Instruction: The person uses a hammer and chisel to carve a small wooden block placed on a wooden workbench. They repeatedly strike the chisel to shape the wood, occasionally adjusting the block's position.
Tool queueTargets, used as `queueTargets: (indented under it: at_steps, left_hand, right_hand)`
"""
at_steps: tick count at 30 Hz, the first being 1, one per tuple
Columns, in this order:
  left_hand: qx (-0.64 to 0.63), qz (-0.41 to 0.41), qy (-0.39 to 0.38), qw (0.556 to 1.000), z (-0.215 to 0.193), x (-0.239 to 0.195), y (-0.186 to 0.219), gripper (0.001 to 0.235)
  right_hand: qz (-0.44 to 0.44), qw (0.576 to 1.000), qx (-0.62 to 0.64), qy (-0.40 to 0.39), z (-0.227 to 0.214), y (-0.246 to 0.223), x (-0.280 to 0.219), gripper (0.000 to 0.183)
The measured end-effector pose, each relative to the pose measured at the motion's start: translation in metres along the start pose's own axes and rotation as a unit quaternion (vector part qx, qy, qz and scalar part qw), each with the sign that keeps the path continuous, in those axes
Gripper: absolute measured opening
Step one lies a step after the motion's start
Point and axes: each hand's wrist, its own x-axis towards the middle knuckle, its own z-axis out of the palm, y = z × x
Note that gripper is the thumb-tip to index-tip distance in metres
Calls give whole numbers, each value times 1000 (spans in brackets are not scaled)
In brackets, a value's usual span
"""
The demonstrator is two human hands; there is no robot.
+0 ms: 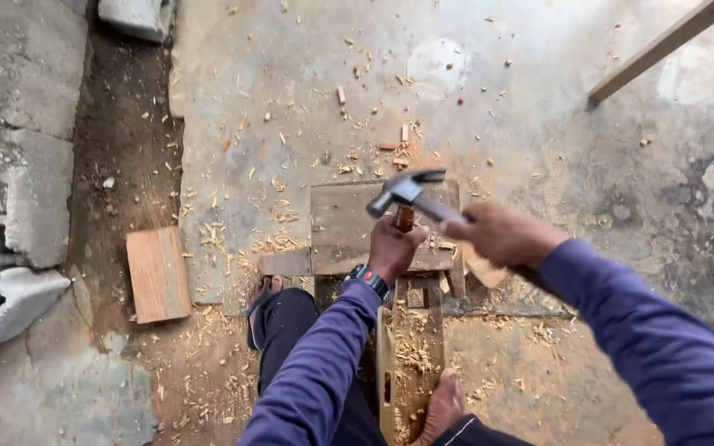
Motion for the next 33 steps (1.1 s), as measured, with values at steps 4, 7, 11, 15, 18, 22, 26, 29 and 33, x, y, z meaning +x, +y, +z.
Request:
queueTargets:
  at_steps: [4,7,11,15,18,22,26,29,33]
  left_hand:
    - [15,-29,19,999,-6,5,12,36]
    - [6,-59,4,998,-4,2,5,33]
    - [-154,64,36,985,3,0,4,16]
    - [-85,97,-64,989,-1,-64,21,26]
    - [-28,295,-256,920,-32,-126,72,38]
    - [-506,-89,-252,820,-47,-110,91,19]
    - [-292,77,-137,943,-63,-77,103,30]
    - [-294,88,-87,948,-48,-57,70,32]
    - [-249,111,-50,961,-38,-35,44,35]
  right_hand:
    - [-4,996,54,77,-7,-2,8,38]
    - [66,937,323,119,5,-19,-13,38]
    - [10,996,91,-2,36,3,-29,45]
    - [-32,976,209,50,71,44,-57,51]
    - [42,953,295,48,80,54,-95,56]
    - [65,884,459,52,116,92,-130,37]
    - [-62,872,461,153,130,113,-133,19]
    - [-95,848,490,178,139,106,-137,19]
    - [-94,861,455,209,140,84,-139,17]
